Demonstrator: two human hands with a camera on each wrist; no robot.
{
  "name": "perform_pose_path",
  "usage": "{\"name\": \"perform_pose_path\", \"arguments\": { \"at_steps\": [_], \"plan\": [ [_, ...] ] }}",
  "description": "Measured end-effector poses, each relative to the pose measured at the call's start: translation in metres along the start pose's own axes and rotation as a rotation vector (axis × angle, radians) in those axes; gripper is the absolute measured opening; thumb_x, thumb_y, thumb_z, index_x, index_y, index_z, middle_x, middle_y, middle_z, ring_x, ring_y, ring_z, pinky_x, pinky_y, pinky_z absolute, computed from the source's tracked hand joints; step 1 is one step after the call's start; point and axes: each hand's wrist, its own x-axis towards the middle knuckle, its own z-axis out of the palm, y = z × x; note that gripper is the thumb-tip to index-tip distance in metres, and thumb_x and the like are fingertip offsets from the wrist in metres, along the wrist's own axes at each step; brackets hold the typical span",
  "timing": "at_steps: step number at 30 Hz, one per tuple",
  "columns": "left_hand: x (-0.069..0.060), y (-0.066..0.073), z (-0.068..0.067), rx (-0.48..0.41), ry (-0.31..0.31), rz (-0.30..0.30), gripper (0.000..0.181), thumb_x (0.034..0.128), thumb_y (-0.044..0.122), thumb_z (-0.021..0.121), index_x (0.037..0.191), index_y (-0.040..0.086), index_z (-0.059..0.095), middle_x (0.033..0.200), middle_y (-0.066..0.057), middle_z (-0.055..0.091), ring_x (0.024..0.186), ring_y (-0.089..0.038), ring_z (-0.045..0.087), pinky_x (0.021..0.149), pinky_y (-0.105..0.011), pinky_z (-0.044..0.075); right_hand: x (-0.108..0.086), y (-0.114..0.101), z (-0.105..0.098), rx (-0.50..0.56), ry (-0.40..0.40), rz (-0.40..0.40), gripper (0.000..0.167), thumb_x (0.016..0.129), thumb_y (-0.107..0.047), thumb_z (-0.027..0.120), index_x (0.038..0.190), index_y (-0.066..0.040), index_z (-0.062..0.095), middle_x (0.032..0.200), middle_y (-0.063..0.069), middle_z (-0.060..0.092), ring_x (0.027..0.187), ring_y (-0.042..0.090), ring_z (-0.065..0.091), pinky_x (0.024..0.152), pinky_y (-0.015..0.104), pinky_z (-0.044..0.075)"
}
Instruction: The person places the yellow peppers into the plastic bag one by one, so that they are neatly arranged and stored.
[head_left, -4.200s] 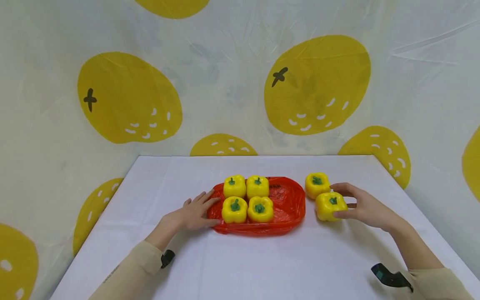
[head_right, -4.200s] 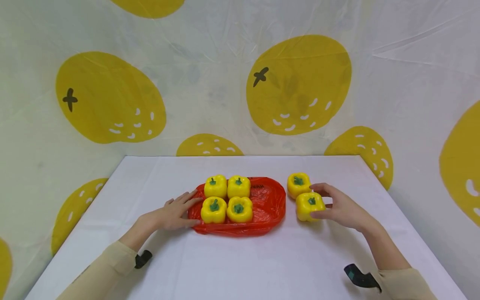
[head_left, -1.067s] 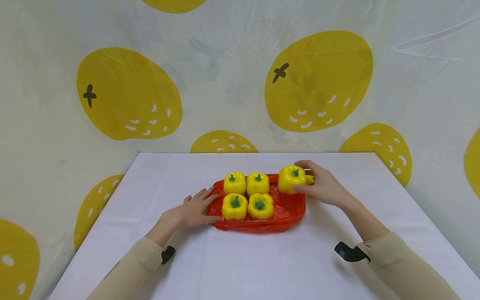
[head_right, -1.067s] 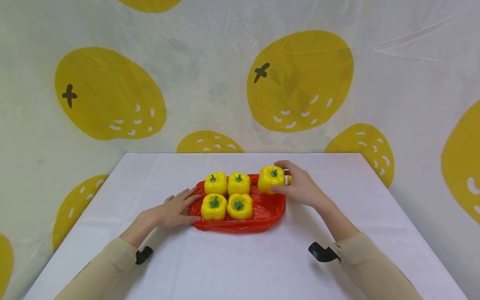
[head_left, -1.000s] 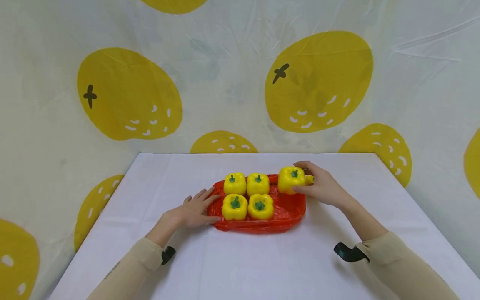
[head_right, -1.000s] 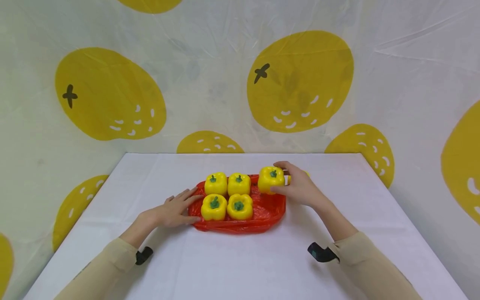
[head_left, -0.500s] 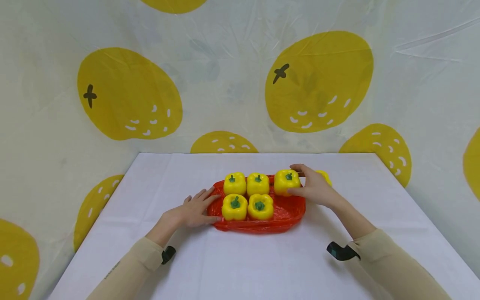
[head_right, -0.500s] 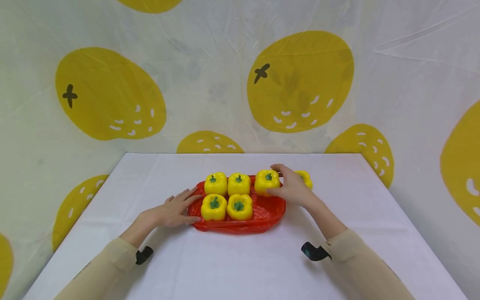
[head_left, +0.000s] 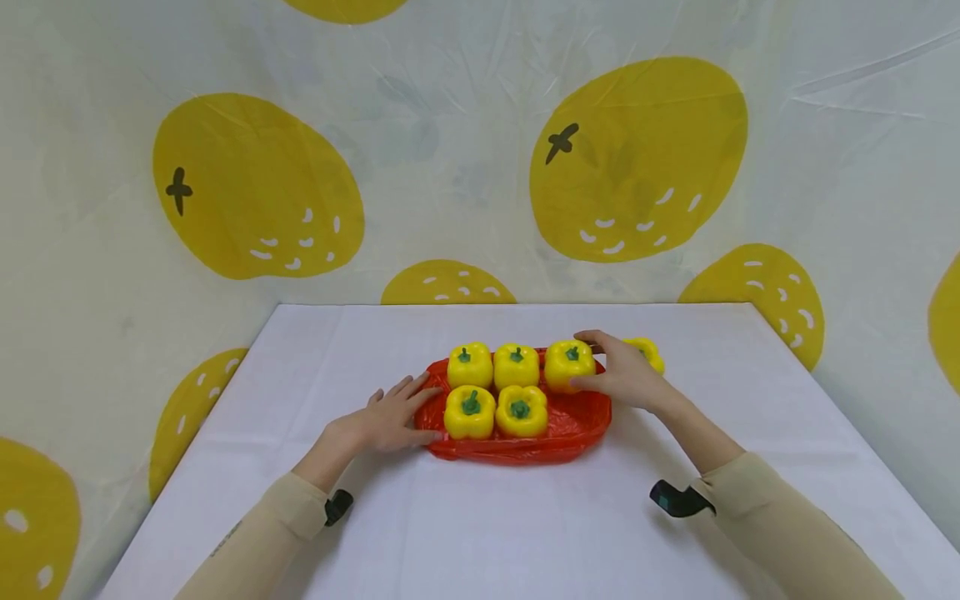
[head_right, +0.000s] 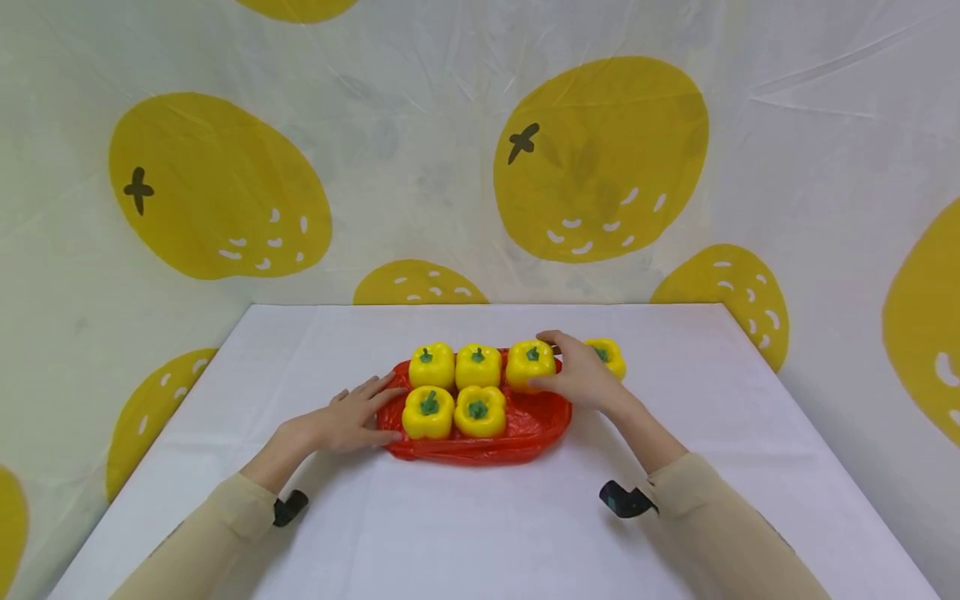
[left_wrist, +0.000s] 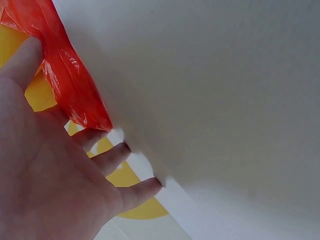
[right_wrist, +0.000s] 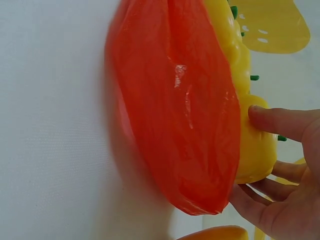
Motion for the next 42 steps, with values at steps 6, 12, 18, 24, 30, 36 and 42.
{"name": "perform_pose_path", "arguments": {
  "at_steps": [6, 12, 18, 24, 30, 36, 42],
  "plan": [
    [-0.001, 0.002, -0.001, -0.009, -0.008, -0.007, 0.085, 0.092, 0.063, 0.064, 0.162, 0.025, 0.034, 0.171, -0.008, 0.014, 0.155, -0.039, 0.01, 0.116, -0.071, 0.012, 0.002, -0.001, 0.005, 0.012, -0.03, 0.01, 0.073, 0.09, -0.023, 0.079, 0.149, 0.002, 0.043, 0.144, 0.024, 0.052, 0.128, 0.042, 0.051, 0.098, 0.054, 0.052],
    [-0.001, 0.003, -0.002, -0.01, -0.016, -0.014, 0.085, 0.0924, 0.063, 0.064, 0.162, 0.025, 0.033, 0.171, -0.007, 0.013, 0.155, -0.038, 0.009, 0.117, -0.071, 0.011, 0.002, 0.001, 0.01, 0.005, -0.048, 0.023, 0.075, 0.091, -0.024, 0.079, 0.151, 0.001, 0.041, 0.145, 0.024, 0.051, 0.129, 0.042, 0.051, 0.097, 0.052, 0.054],
    [-0.001, 0.002, -0.001, -0.002, -0.013, -0.01, 0.085, 0.0925, 0.062, 0.064, 0.162, 0.025, 0.032, 0.171, -0.007, 0.013, 0.155, -0.038, 0.009, 0.117, -0.071, 0.011, 0.001, 0.003, 0.008, 0.008, -0.037, -0.007, 0.077, 0.089, -0.024, 0.081, 0.151, -0.001, 0.042, 0.147, 0.023, 0.05, 0.132, 0.043, 0.048, 0.099, 0.055, 0.051],
    [-0.001, 0.002, -0.002, -0.001, -0.005, 0.011, 0.084, 0.0934, 0.061, 0.064, 0.162, 0.023, 0.034, 0.171, -0.009, 0.013, 0.154, -0.04, 0.011, 0.116, -0.073, 0.012, -0.006, 0.004, -0.003, 0.008, -0.009, -0.041, 0.075, 0.088, -0.026, 0.083, 0.148, -0.002, 0.045, 0.146, 0.024, 0.051, 0.132, 0.046, 0.048, 0.095, 0.055, 0.054],
    [-0.002, 0.0, -0.002, -0.002, -0.005, 0.002, 0.084, 0.0932, 0.061, 0.064, 0.162, 0.022, 0.033, 0.171, -0.01, 0.013, 0.154, -0.04, 0.011, 0.115, -0.073, 0.012, -0.019, 0.009, -0.022, 0.075, 0.031, -0.053, 0.063, 0.092, -0.023, 0.08, 0.145, -0.007, 0.05, 0.144, 0.021, 0.054, 0.13, 0.044, 0.053, 0.093, 0.052, 0.056],
    [-0.002, 0.002, -0.004, -0.002, -0.015, -0.004, 0.085, 0.093, 0.062, 0.063, 0.162, 0.024, 0.032, 0.171, -0.008, 0.012, 0.155, -0.038, 0.011, 0.116, -0.072, 0.013, -0.036, 0.02, -0.043, 0.114, 0.111, -0.1, 0.048, 0.095, -0.014, 0.076, 0.137, -0.005, 0.056, 0.134, 0.017, 0.061, 0.122, 0.039, 0.06, 0.094, 0.034, 0.056],
    [-0.002, 0.005, -0.006, -0.009, -0.021, 0.0, 0.085, 0.0933, 0.06, 0.064, 0.162, 0.022, 0.032, 0.171, -0.01, 0.013, 0.155, -0.039, 0.011, 0.115, -0.073, 0.013, -0.046, 0.037, -0.059, 0.124, 0.212, -0.117, 0.045, 0.097, -0.012, 0.074, 0.137, -0.003, 0.057, 0.13, 0.019, 0.062, 0.11, 0.026, 0.064, 0.085, 0.008, 0.048]
  ]
}}
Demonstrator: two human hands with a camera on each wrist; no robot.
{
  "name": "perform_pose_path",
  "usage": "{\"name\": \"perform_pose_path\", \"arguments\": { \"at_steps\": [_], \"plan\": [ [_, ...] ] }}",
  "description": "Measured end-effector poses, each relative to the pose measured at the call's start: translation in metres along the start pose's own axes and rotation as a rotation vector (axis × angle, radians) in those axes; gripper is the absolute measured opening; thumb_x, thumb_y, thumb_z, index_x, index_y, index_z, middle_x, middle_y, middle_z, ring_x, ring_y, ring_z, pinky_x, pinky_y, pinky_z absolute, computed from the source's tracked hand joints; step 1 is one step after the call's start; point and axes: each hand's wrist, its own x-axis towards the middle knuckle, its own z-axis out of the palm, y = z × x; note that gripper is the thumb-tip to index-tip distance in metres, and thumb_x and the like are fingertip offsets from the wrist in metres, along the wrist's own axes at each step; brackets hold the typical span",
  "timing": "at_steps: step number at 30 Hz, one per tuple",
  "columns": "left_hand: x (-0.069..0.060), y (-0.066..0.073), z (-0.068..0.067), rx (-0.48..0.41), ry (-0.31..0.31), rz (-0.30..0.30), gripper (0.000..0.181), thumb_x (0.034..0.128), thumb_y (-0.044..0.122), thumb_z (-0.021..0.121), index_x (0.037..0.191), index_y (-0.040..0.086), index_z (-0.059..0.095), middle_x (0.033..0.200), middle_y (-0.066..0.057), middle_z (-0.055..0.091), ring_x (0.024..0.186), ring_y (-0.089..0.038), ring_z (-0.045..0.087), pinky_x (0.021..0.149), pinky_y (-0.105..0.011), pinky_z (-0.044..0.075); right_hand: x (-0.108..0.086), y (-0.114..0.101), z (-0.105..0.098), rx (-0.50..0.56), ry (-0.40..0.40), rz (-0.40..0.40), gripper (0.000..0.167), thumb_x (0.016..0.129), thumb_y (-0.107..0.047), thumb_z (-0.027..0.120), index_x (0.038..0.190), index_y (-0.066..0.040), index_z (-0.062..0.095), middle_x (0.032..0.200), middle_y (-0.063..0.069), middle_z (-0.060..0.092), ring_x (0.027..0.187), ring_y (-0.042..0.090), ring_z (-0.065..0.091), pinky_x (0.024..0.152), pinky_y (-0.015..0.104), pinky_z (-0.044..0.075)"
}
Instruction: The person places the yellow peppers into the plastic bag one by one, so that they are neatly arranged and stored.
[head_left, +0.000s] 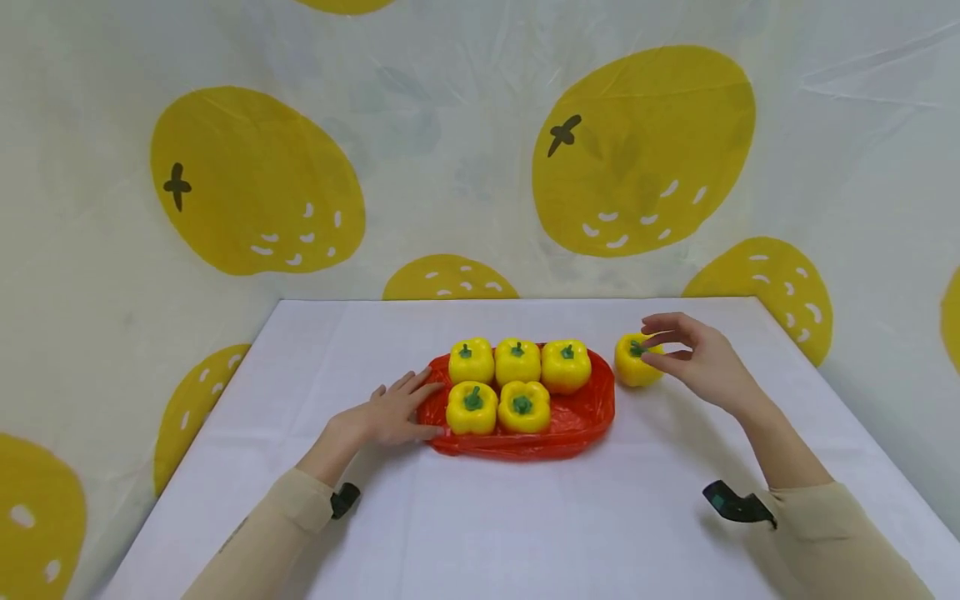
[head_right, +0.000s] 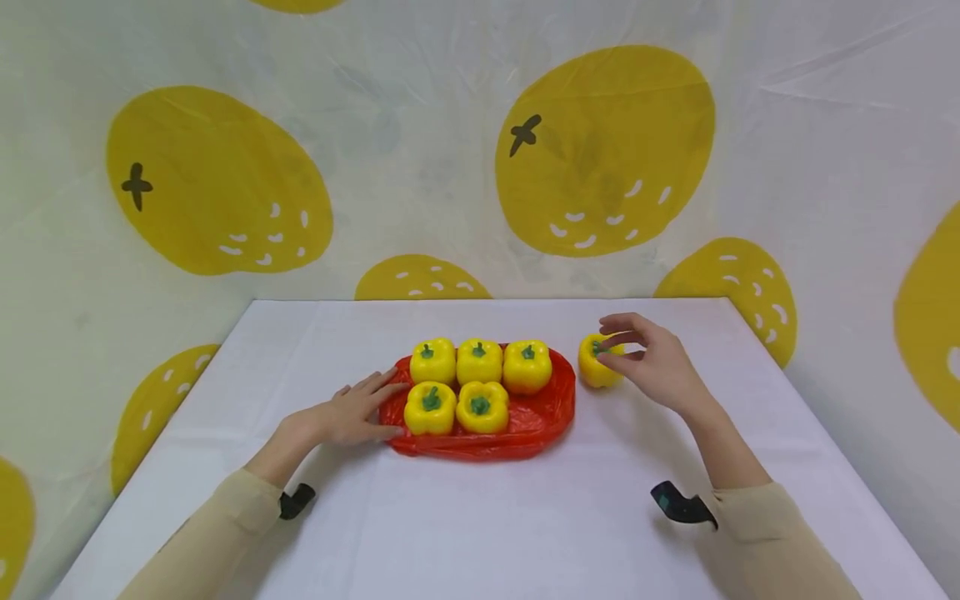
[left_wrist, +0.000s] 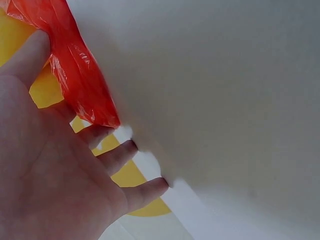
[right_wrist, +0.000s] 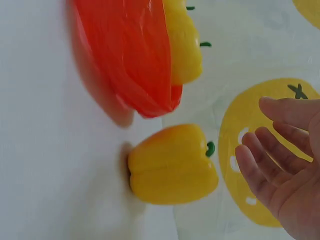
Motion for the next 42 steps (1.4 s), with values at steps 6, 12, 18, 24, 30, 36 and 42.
{"name": "perform_pose_path", "arguments": {
  "at_steps": [6, 12, 18, 24, 30, 36, 42],
  "plan": [
    [0.001, -0.002, 0.0, 0.003, 0.003, -0.006, 0.084, 0.0934, 0.059, 0.065, 0.162, 0.022, 0.033, 0.171, -0.009, 0.012, 0.155, -0.039, 0.01, 0.116, -0.072, 0.012, -0.002, 0.017, -0.012, -0.037, -0.015, 0.072, 0.059, 0.096, -0.019, 0.076, 0.146, -0.003, 0.05, 0.141, 0.018, 0.054, 0.123, 0.026, 0.053, 0.094, 0.019, 0.051],
    [0.003, -0.003, 0.001, 0.004, -0.007, -0.023, 0.086, 0.0927, 0.061, 0.065, 0.163, 0.023, 0.031, 0.172, -0.008, 0.011, 0.155, -0.038, 0.009, 0.116, -0.072, 0.012, 0.003, 0.032, -0.015, -0.038, -0.133, 0.154, 0.075, 0.094, -0.024, 0.078, 0.154, -0.005, 0.037, 0.154, 0.026, 0.037, 0.14, 0.05, 0.033, 0.106, 0.065, 0.038],
    [0.004, -0.003, 0.002, 0.012, -0.001, -0.019, 0.085, 0.0931, 0.059, 0.066, 0.162, 0.023, 0.032, 0.171, -0.009, 0.012, 0.155, -0.039, 0.01, 0.115, -0.073, 0.013, 0.007, 0.047, -0.014, -0.005, -0.236, 0.187, 0.084, 0.094, -0.024, 0.078, 0.159, -0.006, 0.029, 0.159, 0.029, 0.029, 0.141, 0.056, 0.032, 0.104, 0.07, 0.038],
    [0.004, -0.003, 0.002, 0.003, -0.001, -0.023, 0.084, 0.0932, 0.059, 0.066, 0.162, 0.024, 0.032, 0.171, -0.009, 0.011, 0.155, -0.04, 0.008, 0.115, -0.073, 0.013, 0.01, 0.052, -0.009, 0.019, -0.258, 0.189, 0.083, 0.093, -0.022, 0.077, 0.158, -0.003, 0.029, 0.159, 0.027, 0.032, 0.144, 0.053, 0.029, 0.108, 0.071, 0.032],
    [0.004, -0.002, 0.001, -0.002, -0.003, -0.024, 0.084, 0.0929, 0.058, 0.066, 0.162, 0.023, 0.033, 0.171, -0.009, 0.012, 0.155, -0.04, 0.009, 0.115, -0.073, 0.013, 0.014, 0.053, -0.004, 0.015, -0.266, 0.212, 0.083, 0.093, -0.02, 0.077, 0.158, -0.002, 0.029, 0.158, 0.026, 0.033, 0.143, 0.052, 0.03, 0.109, 0.073, 0.029],
    [0.005, -0.003, 0.002, 0.003, -0.006, -0.024, 0.085, 0.0926, 0.06, 0.065, 0.162, 0.024, 0.032, 0.171, -0.009, 0.012, 0.155, -0.04, 0.009, 0.115, -0.073, 0.013, 0.014, 0.052, 0.0, 0.012, -0.261, 0.239, 0.082, 0.093, -0.021, 0.077, 0.157, -0.002, 0.029, 0.157, 0.026, 0.033, 0.142, 0.052, 0.032, 0.109, 0.071, 0.031],
    [0.005, -0.001, 0.002, -0.004, -0.006, -0.025, 0.084, 0.0932, 0.059, 0.065, 0.162, 0.024, 0.032, 0.171, -0.009, 0.012, 0.155, -0.04, 0.009, 0.115, -0.073, 0.012, 0.012, 0.054, 0.001, -0.004, -0.233, 0.236, 0.082, 0.092, -0.022, 0.078, 0.154, 0.0, 0.029, 0.156, 0.027, 0.033, 0.14, 0.053, 0.033, 0.107, 0.072, 0.032]
  ]
}}
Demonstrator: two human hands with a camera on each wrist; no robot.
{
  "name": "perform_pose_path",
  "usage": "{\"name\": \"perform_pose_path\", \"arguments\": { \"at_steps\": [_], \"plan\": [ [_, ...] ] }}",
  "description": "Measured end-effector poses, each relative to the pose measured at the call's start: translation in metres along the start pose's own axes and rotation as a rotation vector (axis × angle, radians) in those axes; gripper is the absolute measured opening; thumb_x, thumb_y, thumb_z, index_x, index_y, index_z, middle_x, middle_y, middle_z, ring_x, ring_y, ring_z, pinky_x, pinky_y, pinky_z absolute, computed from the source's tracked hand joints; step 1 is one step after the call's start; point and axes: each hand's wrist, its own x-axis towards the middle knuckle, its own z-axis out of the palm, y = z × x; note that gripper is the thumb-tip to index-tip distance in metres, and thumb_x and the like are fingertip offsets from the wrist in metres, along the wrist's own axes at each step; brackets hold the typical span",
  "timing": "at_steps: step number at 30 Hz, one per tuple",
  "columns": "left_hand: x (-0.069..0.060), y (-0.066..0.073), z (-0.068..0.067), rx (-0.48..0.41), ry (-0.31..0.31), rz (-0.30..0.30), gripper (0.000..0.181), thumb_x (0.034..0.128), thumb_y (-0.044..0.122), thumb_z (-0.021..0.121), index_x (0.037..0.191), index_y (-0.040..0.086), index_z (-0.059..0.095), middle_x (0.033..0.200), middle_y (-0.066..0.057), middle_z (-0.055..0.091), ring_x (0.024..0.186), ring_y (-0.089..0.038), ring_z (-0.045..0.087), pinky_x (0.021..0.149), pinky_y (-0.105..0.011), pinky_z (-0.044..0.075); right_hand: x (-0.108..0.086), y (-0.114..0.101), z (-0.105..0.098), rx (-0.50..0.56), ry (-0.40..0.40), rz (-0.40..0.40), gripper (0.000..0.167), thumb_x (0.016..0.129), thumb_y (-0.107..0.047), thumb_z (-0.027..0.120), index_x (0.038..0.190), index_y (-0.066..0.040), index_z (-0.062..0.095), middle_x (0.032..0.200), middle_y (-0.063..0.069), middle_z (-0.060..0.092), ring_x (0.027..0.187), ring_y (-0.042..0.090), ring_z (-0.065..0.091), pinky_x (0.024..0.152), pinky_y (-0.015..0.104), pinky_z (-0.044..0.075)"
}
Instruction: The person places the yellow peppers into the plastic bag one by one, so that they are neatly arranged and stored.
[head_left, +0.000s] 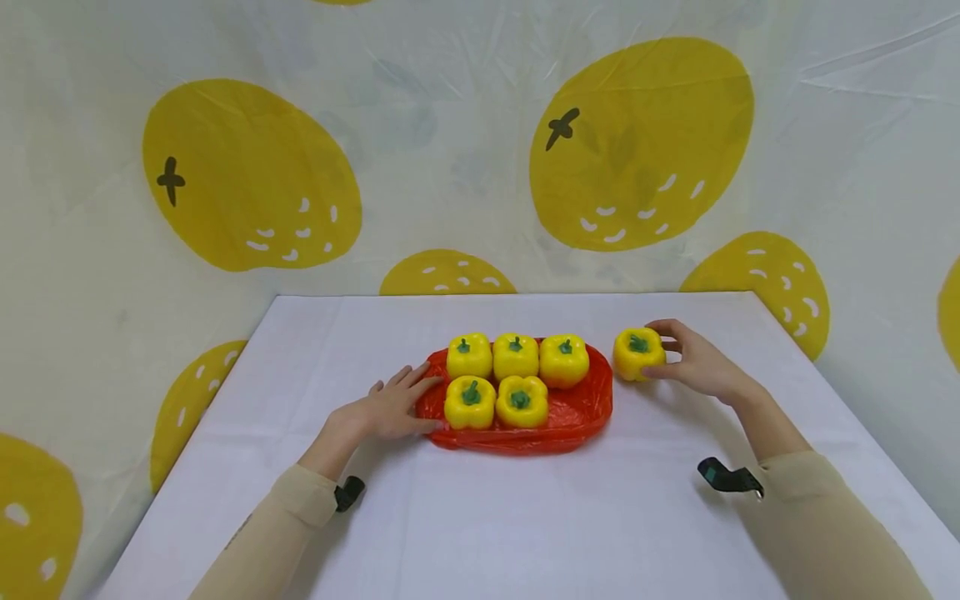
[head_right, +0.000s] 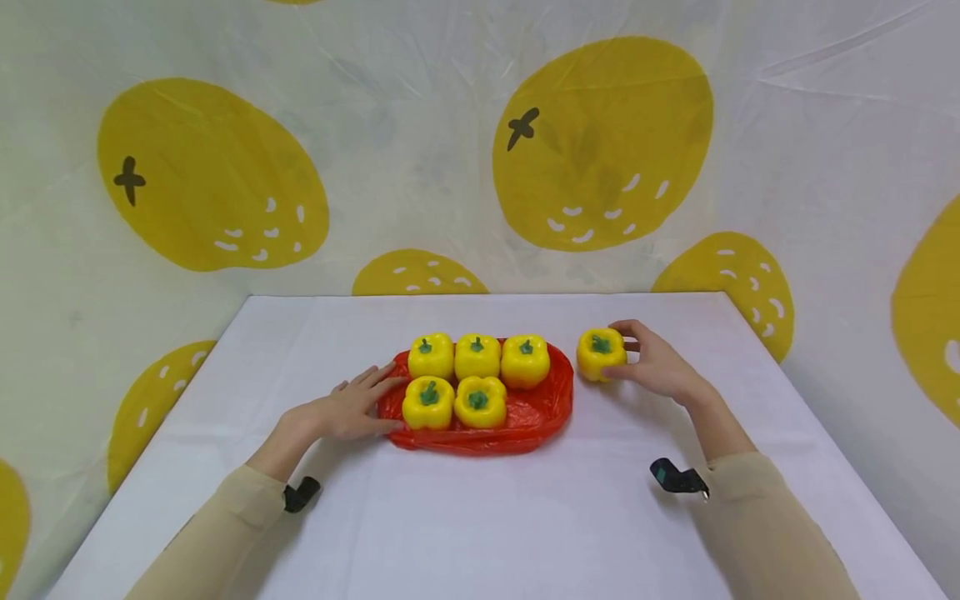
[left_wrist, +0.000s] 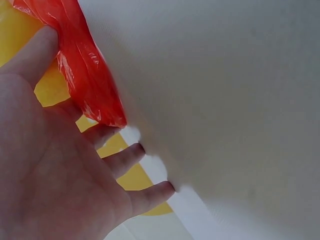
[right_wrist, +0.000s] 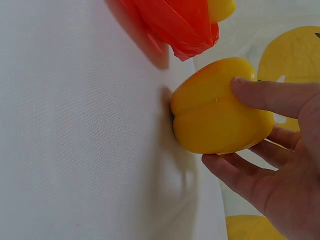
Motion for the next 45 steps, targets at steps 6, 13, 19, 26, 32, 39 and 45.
{"name": "perform_pose_path", "arguments": {
  "at_steps": [6, 13, 19, 26, 32, 39, 45],
  "plan": [
    [-0.001, 0.002, -0.001, -0.001, -0.003, 0.002, 0.085, 0.0932, 0.059, 0.065, 0.162, 0.023, 0.032, 0.171, -0.009, 0.011, 0.155, -0.04, 0.008, 0.116, -0.073, 0.012, -0.004, -0.001, 0.0, -0.021, 0.047, -0.02, 0.082, 0.094, -0.023, 0.077, 0.157, -0.003, 0.029, 0.158, 0.026, 0.033, 0.137, 0.052, 0.037, 0.105, 0.07, 0.037],
    [-0.001, 0.0, 0.0, -0.001, 0.005, -0.008, 0.085, 0.0927, 0.059, 0.066, 0.162, 0.023, 0.032, 0.171, -0.009, 0.012, 0.155, -0.04, 0.009, 0.116, -0.073, 0.012, -0.012, -0.019, -0.006, -0.042, 0.088, -0.073, 0.078, 0.093, -0.025, 0.078, 0.156, -0.006, 0.036, 0.156, 0.023, 0.038, 0.136, 0.053, 0.039, 0.1, 0.069, 0.043],
    [0.0, 0.001, -0.001, -0.007, 0.001, -0.005, 0.086, 0.0926, 0.059, 0.066, 0.162, 0.023, 0.032, 0.172, -0.008, 0.011, 0.155, -0.039, 0.008, 0.116, -0.072, 0.011, -0.019, -0.033, -0.004, -0.055, 0.139, -0.09, 0.079, 0.092, -0.03, 0.08, 0.155, -0.008, 0.039, 0.153, 0.02, 0.043, 0.134, 0.049, 0.043, 0.097, 0.066, 0.048],
    [-0.002, 0.001, -0.002, -0.003, 0.005, 0.007, 0.085, 0.0932, 0.06, 0.064, 0.162, 0.021, 0.033, 0.171, -0.009, 0.011, 0.155, -0.04, 0.009, 0.115, -0.073, 0.012, -0.029, -0.05, 0.0, -0.011, 0.152, -0.087, 0.079, 0.091, -0.033, 0.081, 0.154, -0.009, 0.04, 0.154, 0.017, 0.042, 0.135, 0.047, 0.042, 0.097, 0.065, 0.048],
    [-0.001, 0.001, -0.001, -0.007, 0.002, 0.006, 0.085, 0.0931, 0.06, 0.065, 0.162, 0.021, 0.033, 0.171, -0.009, 0.011, 0.155, -0.04, 0.009, 0.115, -0.073, 0.012, -0.036, -0.063, 0.003, 0.001, 0.142, -0.1, 0.079, 0.091, -0.033, 0.08, 0.155, -0.01, 0.04, 0.154, 0.016, 0.042, 0.135, 0.045, 0.042, 0.092, 0.043, 0.057],
    [0.0, 0.001, -0.001, -0.008, 0.011, 0.005, 0.085, 0.0932, 0.059, 0.065, 0.162, 0.022, 0.033, 0.171, -0.009, 0.011, 0.155, -0.04, 0.009, 0.115, -0.073, 0.012, -0.041, -0.075, 0.009, 0.036, 0.12, -0.156, 0.076, 0.09, -0.027, 0.082, 0.152, -0.009, 0.042, 0.151, 0.015, 0.045, 0.132, 0.042, 0.046, 0.084, 0.018, 0.054],
    [-0.002, 0.002, -0.001, -0.012, 0.013, 0.01, 0.085, 0.0938, 0.058, 0.065, 0.162, 0.02, 0.032, 0.171, -0.01, 0.012, 0.155, -0.041, 0.009, 0.115, -0.073, 0.012, -0.039, -0.081, 0.019, 0.037, 0.112, -0.165, 0.073, 0.089, -0.026, 0.083, 0.15, -0.012, 0.045, 0.15, 0.01, 0.047, 0.131, 0.038, 0.048, 0.088, 0.025, 0.056]
  ]
}}
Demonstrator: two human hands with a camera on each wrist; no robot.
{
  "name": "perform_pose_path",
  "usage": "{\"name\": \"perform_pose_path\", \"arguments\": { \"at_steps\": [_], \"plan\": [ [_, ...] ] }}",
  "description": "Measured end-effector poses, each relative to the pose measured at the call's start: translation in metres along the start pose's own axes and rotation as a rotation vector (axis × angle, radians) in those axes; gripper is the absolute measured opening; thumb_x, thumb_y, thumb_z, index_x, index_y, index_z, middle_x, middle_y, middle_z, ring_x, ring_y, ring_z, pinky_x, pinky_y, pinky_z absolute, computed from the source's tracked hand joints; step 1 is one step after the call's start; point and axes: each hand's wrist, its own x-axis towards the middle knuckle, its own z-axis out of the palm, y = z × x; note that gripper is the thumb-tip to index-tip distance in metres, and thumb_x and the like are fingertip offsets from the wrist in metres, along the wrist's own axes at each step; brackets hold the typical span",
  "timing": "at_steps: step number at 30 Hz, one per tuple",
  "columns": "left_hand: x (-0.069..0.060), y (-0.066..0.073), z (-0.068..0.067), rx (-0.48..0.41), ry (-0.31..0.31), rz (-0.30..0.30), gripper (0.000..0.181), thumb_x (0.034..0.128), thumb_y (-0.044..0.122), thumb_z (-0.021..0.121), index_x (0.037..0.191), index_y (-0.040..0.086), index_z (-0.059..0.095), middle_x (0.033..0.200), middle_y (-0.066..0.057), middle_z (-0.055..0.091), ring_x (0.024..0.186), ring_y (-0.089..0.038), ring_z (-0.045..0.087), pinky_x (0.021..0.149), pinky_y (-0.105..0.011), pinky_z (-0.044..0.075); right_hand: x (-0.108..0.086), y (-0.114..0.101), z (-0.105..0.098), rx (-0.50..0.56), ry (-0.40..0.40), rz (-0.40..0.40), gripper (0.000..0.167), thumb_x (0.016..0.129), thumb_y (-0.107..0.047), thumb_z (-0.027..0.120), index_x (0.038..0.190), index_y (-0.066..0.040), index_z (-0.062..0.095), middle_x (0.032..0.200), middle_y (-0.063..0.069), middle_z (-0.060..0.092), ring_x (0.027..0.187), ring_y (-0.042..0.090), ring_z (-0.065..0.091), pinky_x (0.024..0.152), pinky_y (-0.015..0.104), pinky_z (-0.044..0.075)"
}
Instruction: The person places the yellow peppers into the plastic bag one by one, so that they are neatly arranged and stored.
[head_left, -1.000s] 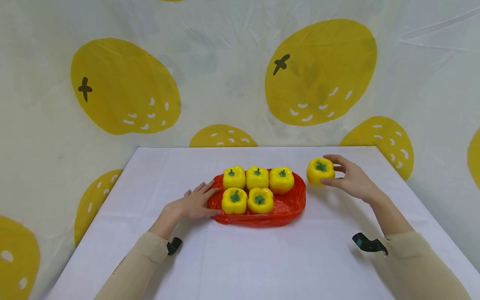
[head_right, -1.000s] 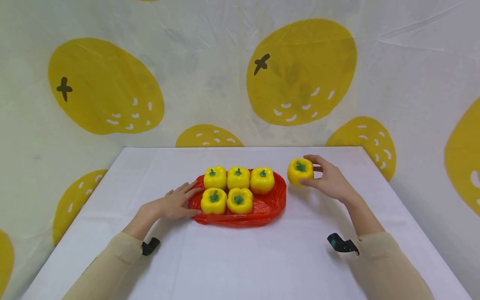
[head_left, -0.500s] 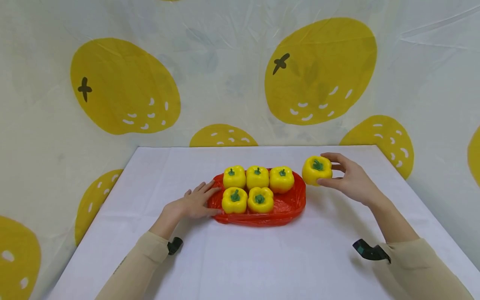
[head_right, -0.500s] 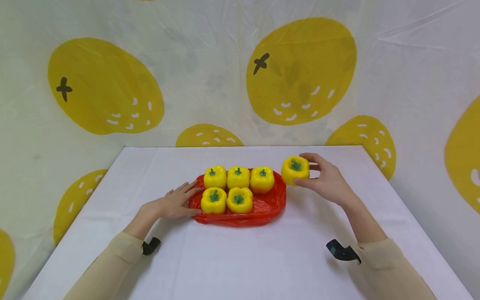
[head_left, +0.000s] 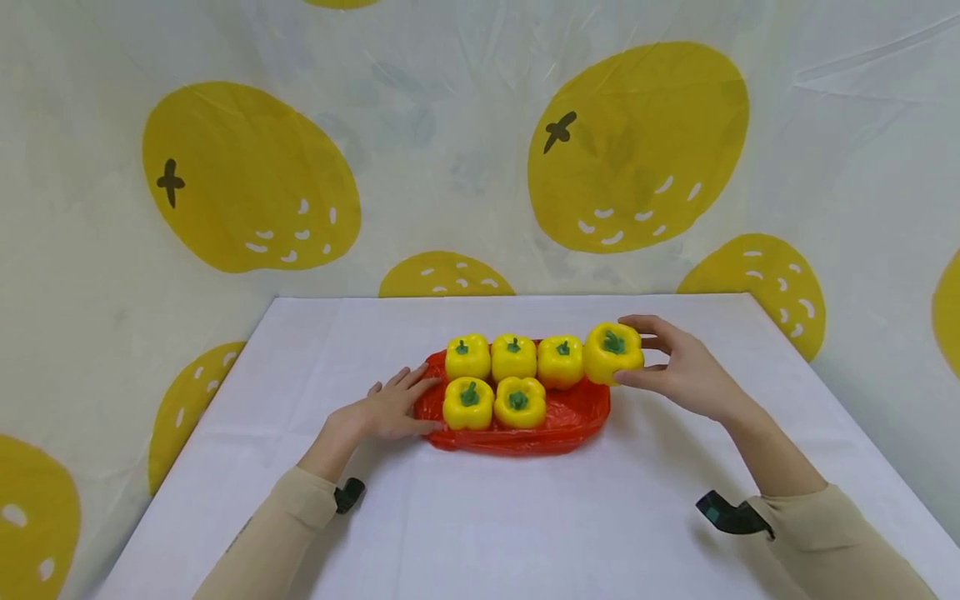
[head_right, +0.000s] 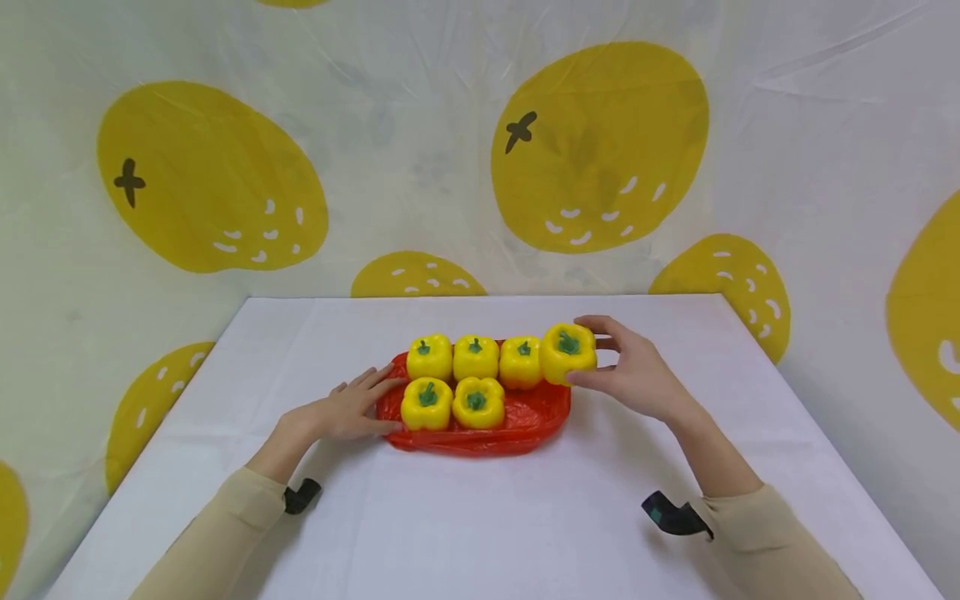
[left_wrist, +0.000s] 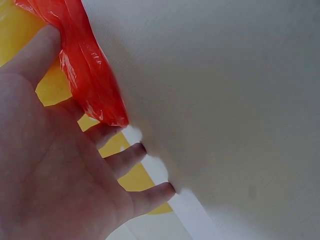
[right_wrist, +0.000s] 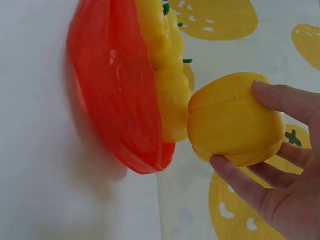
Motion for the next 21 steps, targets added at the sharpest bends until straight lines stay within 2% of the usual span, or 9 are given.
{"name": "perform_pose_path", "arguments": {
  "at_steps": [4, 13, 21],
  "plan": [
    [0.0, 0.0, 0.002, -0.003, 0.0, 0.0, 0.084, 0.0937, 0.058, 0.065, 0.162, 0.022, 0.033, 0.171, -0.009, 0.012, 0.155, -0.04, 0.009, 0.115, -0.073, 0.012, 0.0, -0.002, 0.007, 0.0, -0.022, -0.003, 0.074, 0.089, -0.027, 0.084, 0.15, -0.013, 0.045, 0.149, 0.01, 0.048, 0.131, 0.037, 0.049, 0.089, 0.032, 0.058],
    [0.001, -0.002, 0.003, -0.001, 0.002, -0.01, 0.084, 0.0936, 0.059, 0.065, 0.162, 0.023, 0.033, 0.172, -0.008, 0.011, 0.155, -0.04, 0.008, 0.115, -0.073, 0.011, -0.003, -0.006, 0.011, -0.001, -0.046, -0.013, 0.076, 0.087, -0.028, 0.085, 0.15, -0.011, 0.045, 0.148, 0.01, 0.05, 0.131, 0.036, 0.049, 0.091, 0.039, 0.058],
    [0.003, -0.002, 0.001, 0.003, -0.006, -0.006, 0.085, 0.0929, 0.06, 0.065, 0.162, 0.024, 0.032, 0.172, -0.009, 0.011, 0.155, -0.04, 0.008, 0.115, -0.073, 0.012, -0.007, -0.009, 0.018, 0.015, -0.073, -0.01, 0.073, 0.087, -0.029, 0.085, 0.148, -0.012, 0.047, 0.147, 0.008, 0.051, 0.131, 0.035, 0.049, 0.089, 0.032, 0.058]
  ]
}}
